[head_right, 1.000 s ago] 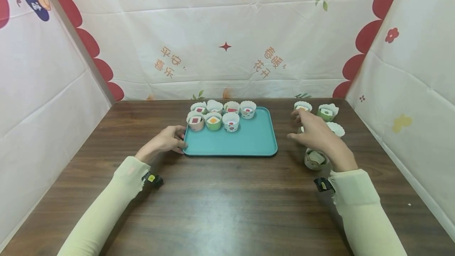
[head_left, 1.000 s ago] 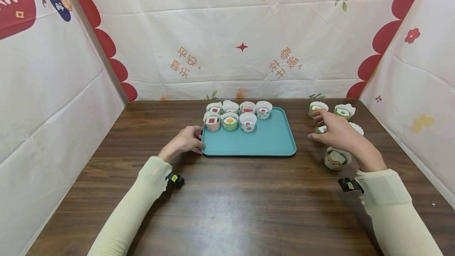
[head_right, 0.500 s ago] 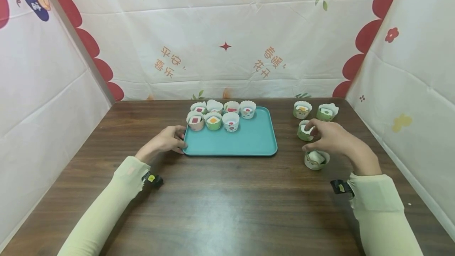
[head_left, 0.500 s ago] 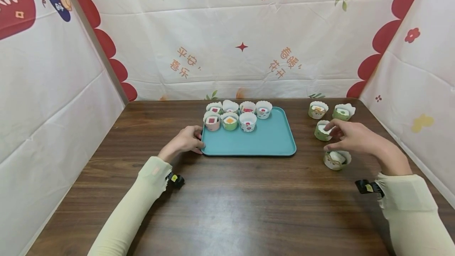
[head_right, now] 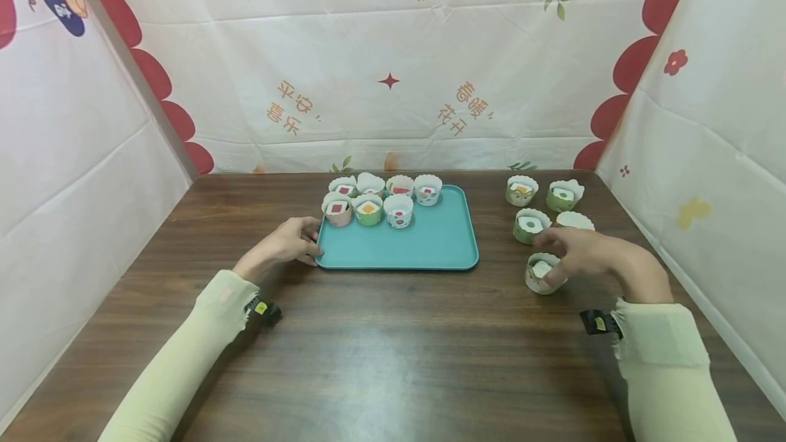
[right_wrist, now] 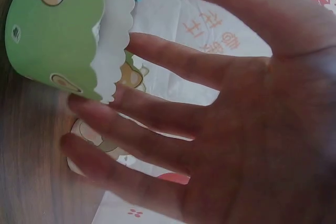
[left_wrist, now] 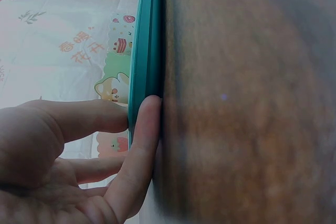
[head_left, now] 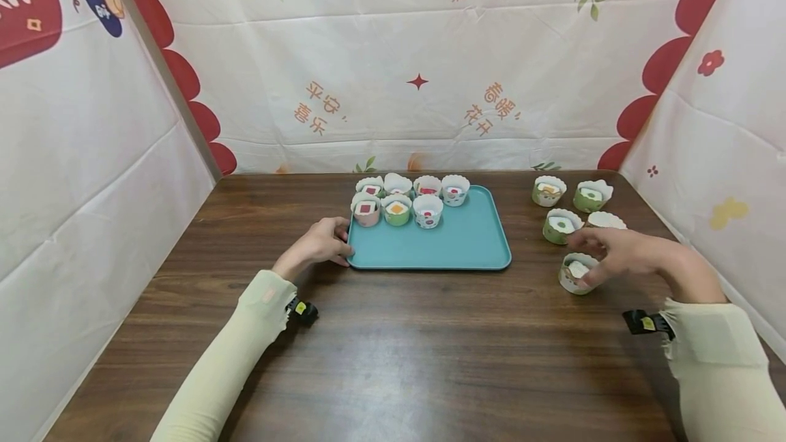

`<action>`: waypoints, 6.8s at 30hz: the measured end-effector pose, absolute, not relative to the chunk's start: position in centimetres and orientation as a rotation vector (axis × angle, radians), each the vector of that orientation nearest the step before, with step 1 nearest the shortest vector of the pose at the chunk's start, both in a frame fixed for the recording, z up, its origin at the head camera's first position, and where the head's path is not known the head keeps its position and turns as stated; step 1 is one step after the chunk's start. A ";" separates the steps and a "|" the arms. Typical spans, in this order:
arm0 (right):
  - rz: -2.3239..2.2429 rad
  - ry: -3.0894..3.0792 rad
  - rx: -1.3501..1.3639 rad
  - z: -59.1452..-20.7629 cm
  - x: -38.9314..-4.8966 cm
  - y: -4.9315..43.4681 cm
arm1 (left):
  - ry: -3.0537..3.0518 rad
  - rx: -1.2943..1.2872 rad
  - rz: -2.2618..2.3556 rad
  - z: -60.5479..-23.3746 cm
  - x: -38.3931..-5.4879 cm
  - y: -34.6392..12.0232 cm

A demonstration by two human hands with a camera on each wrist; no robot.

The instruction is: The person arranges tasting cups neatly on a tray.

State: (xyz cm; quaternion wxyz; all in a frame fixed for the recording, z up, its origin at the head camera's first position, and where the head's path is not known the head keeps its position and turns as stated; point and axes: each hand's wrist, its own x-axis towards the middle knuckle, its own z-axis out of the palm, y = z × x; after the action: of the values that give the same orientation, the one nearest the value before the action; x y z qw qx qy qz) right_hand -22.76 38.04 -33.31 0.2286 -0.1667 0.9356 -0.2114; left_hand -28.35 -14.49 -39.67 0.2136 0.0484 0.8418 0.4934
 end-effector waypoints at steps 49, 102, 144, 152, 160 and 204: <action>-0.667 2.796 -0.629 -34.3 -22.7 37.7 | 2.345 0.174 1.366 -39.9 -28.4 -14.6; -0.698 3.022 -0.572 -33.0 -24.6 33.8 | 2.353 0.163 1.350 -40.1 -28.5 -14.7; -0.798 3.032 -0.498 -34.1 -28.0 27.9 | 2.350 0.161 1.365 -40.2 -28.6 -14.4; -0.815 3.009 -0.490 -34.3 -28.6 26.3 | 2.351 0.149 1.360 -40.2 -28.6 -14.5; -0.845 3.031 -0.484 -34.1 -28.7 25.3 | 2.364 0.143 1.337 -40.1 -28.5 -14.5; -0.925 2.951 -0.277 -35.8 -30.6 21.4 | 2.353 0.157 1.356 -40.0 -28.5 -14.6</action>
State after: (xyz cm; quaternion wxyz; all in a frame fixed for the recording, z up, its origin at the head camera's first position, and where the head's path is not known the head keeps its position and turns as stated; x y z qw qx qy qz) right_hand -30.59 21.38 -35.80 0.0185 -0.0891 0.9503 -0.2979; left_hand -28.46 -14.59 -39.97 0.2091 0.0563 0.8457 0.4876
